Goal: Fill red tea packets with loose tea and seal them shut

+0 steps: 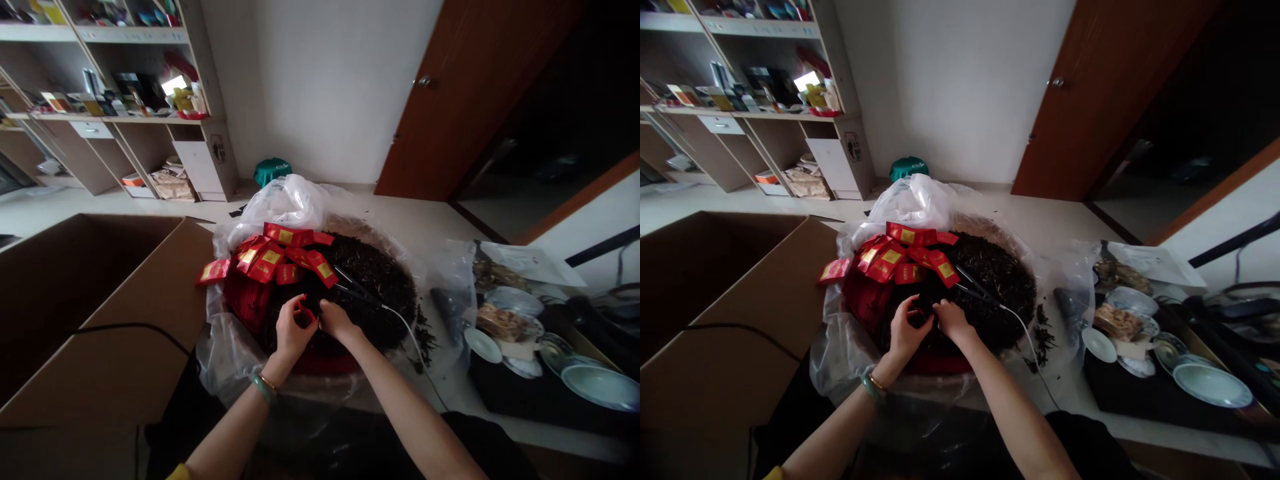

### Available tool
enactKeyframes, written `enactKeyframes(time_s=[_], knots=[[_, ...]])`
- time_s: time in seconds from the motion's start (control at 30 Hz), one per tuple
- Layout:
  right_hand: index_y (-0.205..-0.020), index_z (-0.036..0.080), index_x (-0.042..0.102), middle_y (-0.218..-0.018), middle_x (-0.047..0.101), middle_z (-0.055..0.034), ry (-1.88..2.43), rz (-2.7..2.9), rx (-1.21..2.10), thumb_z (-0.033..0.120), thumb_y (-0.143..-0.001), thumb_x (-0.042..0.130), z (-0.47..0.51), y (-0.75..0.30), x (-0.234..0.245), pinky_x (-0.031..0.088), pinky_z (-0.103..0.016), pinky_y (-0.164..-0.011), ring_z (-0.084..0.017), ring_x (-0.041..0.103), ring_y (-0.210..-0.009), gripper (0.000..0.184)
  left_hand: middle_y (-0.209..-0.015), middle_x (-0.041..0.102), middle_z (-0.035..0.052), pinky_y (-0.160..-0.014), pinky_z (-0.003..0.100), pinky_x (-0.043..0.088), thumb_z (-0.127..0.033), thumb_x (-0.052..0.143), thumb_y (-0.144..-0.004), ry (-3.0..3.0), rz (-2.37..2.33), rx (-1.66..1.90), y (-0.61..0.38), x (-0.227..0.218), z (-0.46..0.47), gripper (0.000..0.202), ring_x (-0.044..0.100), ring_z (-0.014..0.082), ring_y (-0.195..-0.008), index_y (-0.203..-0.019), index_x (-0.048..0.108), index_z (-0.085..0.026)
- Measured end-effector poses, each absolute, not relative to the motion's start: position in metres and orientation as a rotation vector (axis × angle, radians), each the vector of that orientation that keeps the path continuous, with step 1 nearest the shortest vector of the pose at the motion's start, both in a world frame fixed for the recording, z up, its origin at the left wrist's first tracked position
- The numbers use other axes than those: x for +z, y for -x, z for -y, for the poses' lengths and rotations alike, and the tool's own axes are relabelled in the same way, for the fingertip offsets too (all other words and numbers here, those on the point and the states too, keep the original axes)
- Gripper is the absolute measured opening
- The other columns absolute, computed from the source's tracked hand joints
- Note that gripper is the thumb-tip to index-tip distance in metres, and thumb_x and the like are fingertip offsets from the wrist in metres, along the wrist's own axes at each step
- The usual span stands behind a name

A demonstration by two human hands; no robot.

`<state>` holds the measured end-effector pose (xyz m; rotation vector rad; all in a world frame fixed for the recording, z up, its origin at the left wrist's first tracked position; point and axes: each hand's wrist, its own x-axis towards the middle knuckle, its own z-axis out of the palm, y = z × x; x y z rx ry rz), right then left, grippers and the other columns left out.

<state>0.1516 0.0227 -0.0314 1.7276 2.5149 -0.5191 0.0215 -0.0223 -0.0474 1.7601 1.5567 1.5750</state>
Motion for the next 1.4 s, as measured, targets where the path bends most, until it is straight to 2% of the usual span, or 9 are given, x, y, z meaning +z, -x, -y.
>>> enactKeyframes(time_s=[0.17, 0.27, 0.43, 0.5, 0.8, 0.9, 1.07, 1.23, 1.4], knots=[[-0.09, 0.017, 0.066, -0.093, 0.066, -0.0077, -1.729, -2.628, -0.612, 0.009, -0.073, 0.059, -0.03, -0.163, -0.016, 0.045, -0.024, -0.07, -0.018, 0.064, -0.084, 0.02, -0.096, 0.061, 0.003, -0.073, 0.031, 0.057, -0.019, 0.07, -0.067, -1.721, -1.596, 1.556, -0.021, -0.046, 0.023, 0.049, 0.062, 0.0159, -0.083, -0.113, 0.053, -0.021], [-0.091, 0.018, 0.065, -0.095, 0.066, -0.0044, -1.808, -2.796, -0.674, 0.012, -0.073, 0.058, -0.034, -0.176, 0.009, 0.046, -0.024, -0.076, -0.015, 0.062, -0.086, 0.02, -0.095, 0.061, 0.0032, -0.073, 0.032, 0.056, -0.018, 0.07, -0.067, -1.693, -1.615, 1.539, -0.021, -0.045, 0.023, 0.048, 0.061, 0.0162, -0.083, -0.112, 0.054, -0.021], [-0.086, 0.018, 0.064, -0.079, 0.066, -0.0008, -1.994, -3.173, -1.362, 0.022, -0.072, 0.059, -0.021, -0.181, 0.052, 0.05, -0.025, -0.067, -0.014, 0.062, -0.07, 0.016, -0.094, 0.062, 0.0037, -0.074, 0.034, 0.056, -0.017, 0.072, -0.065, -1.695, -1.645, 1.528, -0.022, -0.046, 0.022, 0.049, 0.062, 0.0172, -0.082, -0.111, 0.055, -0.02], [-0.086, 0.018, 0.065, -0.08, 0.066, -0.0013, -1.939, -3.188, -1.437, 0.023, -0.072, 0.06, -0.013, -0.175, 0.061, 0.051, -0.025, -0.066, -0.014, 0.062, -0.069, 0.016, -0.095, 0.063, 0.0042, -0.076, 0.035, 0.056, -0.017, 0.072, -0.064, -1.705, -1.658, 1.526, -0.023, -0.047, 0.022, 0.05, 0.062, 0.0183, -0.084, -0.11, 0.055, -0.019], [-0.104, 0.019, 0.064, -0.103, 0.063, -0.0064, -1.838, -3.288, -1.156, 0.008, -0.07, 0.06, -0.002, -0.16, 0.055, 0.055, -0.026, -0.072, -0.015, 0.065, -0.084, 0.035, -0.1, 0.064, 0.005, -0.079, 0.037, 0.054, -0.016, 0.072, -0.063, -1.735, -1.688, 1.496, -0.024, -0.047, 0.022, 0.051, 0.063, 0.0202, -0.089, -0.111, 0.054, -0.02], [-0.105, 0.02, 0.064, -0.101, 0.063, -0.0055, -1.785, -3.332, -1.039, 0.005, -0.073, 0.058, 0.0, -0.158, 0.055, 0.056, -0.027, -0.074, -0.014, 0.065, -0.083, 0.037, -0.101, 0.063, 0.0056, -0.08, 0.038, 0.054, -0.016, 0.071, -0.064, -1.741, -1.698, 1.489, -0.024, -0.048, 0.021, 0.052, 0.062, 0.0207, -0.09, -0.112, 0.053, -0.02], [-0.107, 0.022, 0.065, -0.098, 0.066, -0.0055, -1.66, -3.366, -0.899, 0.006, -0.08, 0.053, 0.004, -0.155, 0.059, 0.053, -0.032, -0.086, -0.016, 0.064, -0.09, 0.033, -0.102, 0.063, 0.0062, -0.08, 0.038, 0.054, -0.016, 0.072, -0.063, -1.764, -1.698, 1.494, -0.024, -0.048, 0.021, 0.055, 0.061, 0.0208, -0.09, -0.115, 0.052, -0.021], [-0.121, 0.022, 0.059, -0.118, 0.063, -0.0088, -1.71, -3.359, -0.777, 0.008, -0.084, 0.049, -0.001, -0.158, 0.056, 0.047, -0.036, -0.097, -0.019, 0.06, -0.107, 0.041, -0.1, 0.064, 0.0064, -0.079, 0.038, 0.053, -0.017, 0.074, -0.062, -1.788, -1.713, 1.477, -0.024, -0.045, 0.022, 0.061, 0.06, 0.0222, -0.091, -0.119, 0.052, -0.02], [-0.094, 0.021, 0.071, -0.091, 0.071, -0.0048, -1.548, -3.366, -0.726, 0.013, -0.085, 0.055, -0.002, -0.155, 0.05, 0.051, -0.03, -0.083, -0.017, 0.065, -0.085, 0.02, -0.102, 0.064, 0.0064, -0.08, 0.038, 0.052, -0.016, 0.077, -0.059, -1.843, -1.691, 1.452, -0.024, -0.044, 0.022, 0.065, 0.058, 0.0228, -0.092, -0.119, 0.052, -0.02]])
